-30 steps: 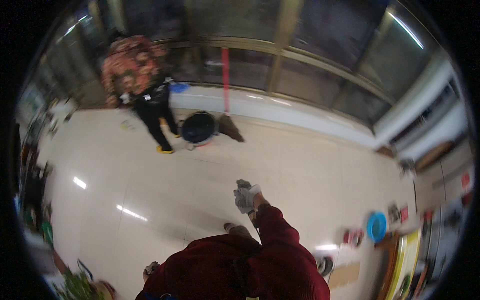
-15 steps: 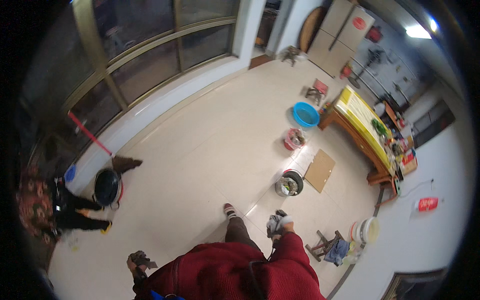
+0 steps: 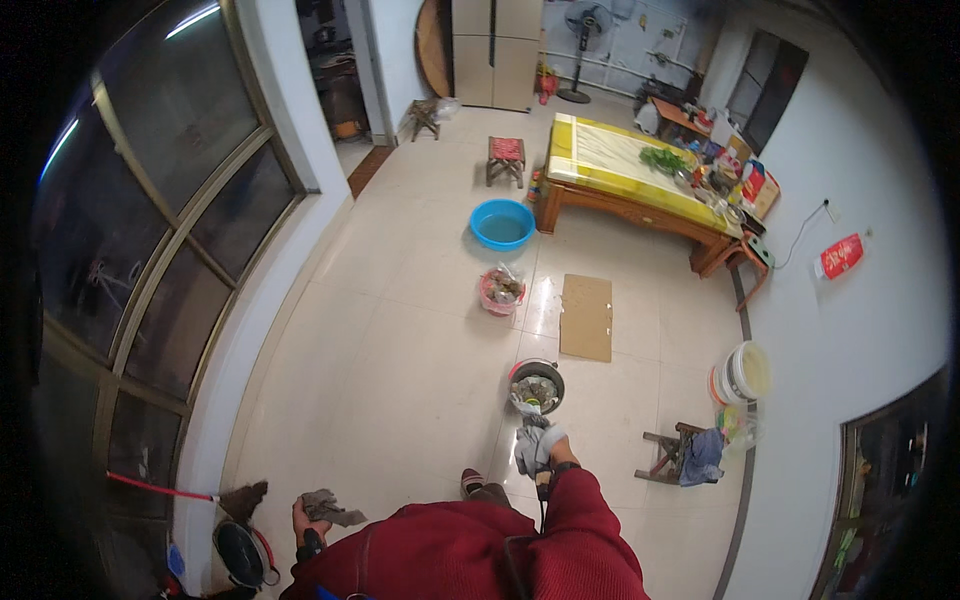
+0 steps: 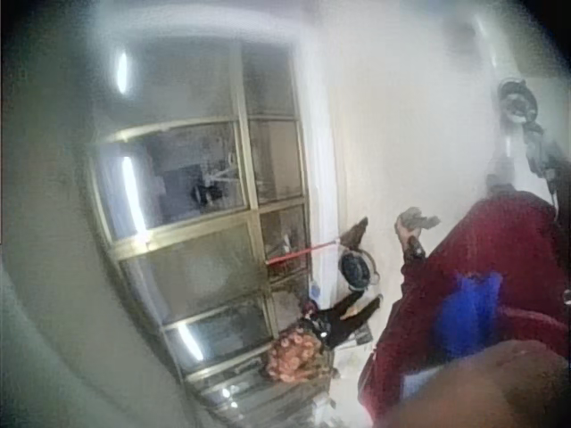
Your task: The person wipes a metal door with a cloth, then walks to a blue basin and sits on a stool to wash the cloth by hand. The person wrings out the cloth and continues washing it in the basin.
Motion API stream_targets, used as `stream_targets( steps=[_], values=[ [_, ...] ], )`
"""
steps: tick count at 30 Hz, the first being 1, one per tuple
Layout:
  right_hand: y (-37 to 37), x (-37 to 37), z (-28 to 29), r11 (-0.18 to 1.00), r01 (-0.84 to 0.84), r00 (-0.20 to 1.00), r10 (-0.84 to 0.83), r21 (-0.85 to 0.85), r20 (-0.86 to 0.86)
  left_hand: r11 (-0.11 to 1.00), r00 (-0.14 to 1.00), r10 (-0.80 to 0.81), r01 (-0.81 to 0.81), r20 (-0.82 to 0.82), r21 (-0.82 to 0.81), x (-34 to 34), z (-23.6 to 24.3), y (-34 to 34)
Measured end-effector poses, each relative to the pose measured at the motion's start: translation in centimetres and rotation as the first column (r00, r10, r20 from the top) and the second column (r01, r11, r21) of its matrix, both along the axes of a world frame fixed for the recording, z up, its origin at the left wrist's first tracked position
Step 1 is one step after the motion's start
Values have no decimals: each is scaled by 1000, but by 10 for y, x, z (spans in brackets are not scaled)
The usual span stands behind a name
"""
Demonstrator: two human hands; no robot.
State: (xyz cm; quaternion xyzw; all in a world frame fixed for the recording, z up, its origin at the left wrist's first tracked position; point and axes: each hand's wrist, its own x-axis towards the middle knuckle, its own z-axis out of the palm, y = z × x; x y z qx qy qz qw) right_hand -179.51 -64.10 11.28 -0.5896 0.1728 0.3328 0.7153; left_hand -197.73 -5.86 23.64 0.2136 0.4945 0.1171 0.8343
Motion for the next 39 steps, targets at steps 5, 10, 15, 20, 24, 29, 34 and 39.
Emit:
stream_targets(
  steps=[5, 10, 15, 20, 24, 29, 34, 39],
  values=[
    [14, 40, 16, 950, 290, 952, -299, 114, 70, 989, 988, -136, 132, 67, 63, 89, 6, 15],
    [18, 41, 0, 672, 708, 682, -570, 218, -458, 993, 993, -118, 118, -10, 25, 157, -14, 51],
    [-12, 58, -23, 652, 713, 663, -505, 259, -553, 993, 995, -77, 83, 69, -84, 227, -39, 114],
    [21, 138, 14, 652, 755, 627, -686, 69, -370, 998, 999, -46, 45, 22, 39, 308, -33, 172],
    [66, 189, 36, 652, 758, 619, -714, 12, -326, 903, 928, -366, 371, -62, 217, 385, -18, 195],
    [78, 250, 39, 652, 756, 603, -723, -47, -337, 945, 947, -320, 316, 35, 80, 515, -28, 157],
    [71, 361, 21, 687, 724, 634, -699, -65, -330, 902, 885, -420, 431, 202, -12, 582, -45, 114],
    [57, 518, 19, 702, 712, 684, -697, -12, -216, 971, 970, -240, 240, -38, -10, 641, -35, 103]
  ],
)
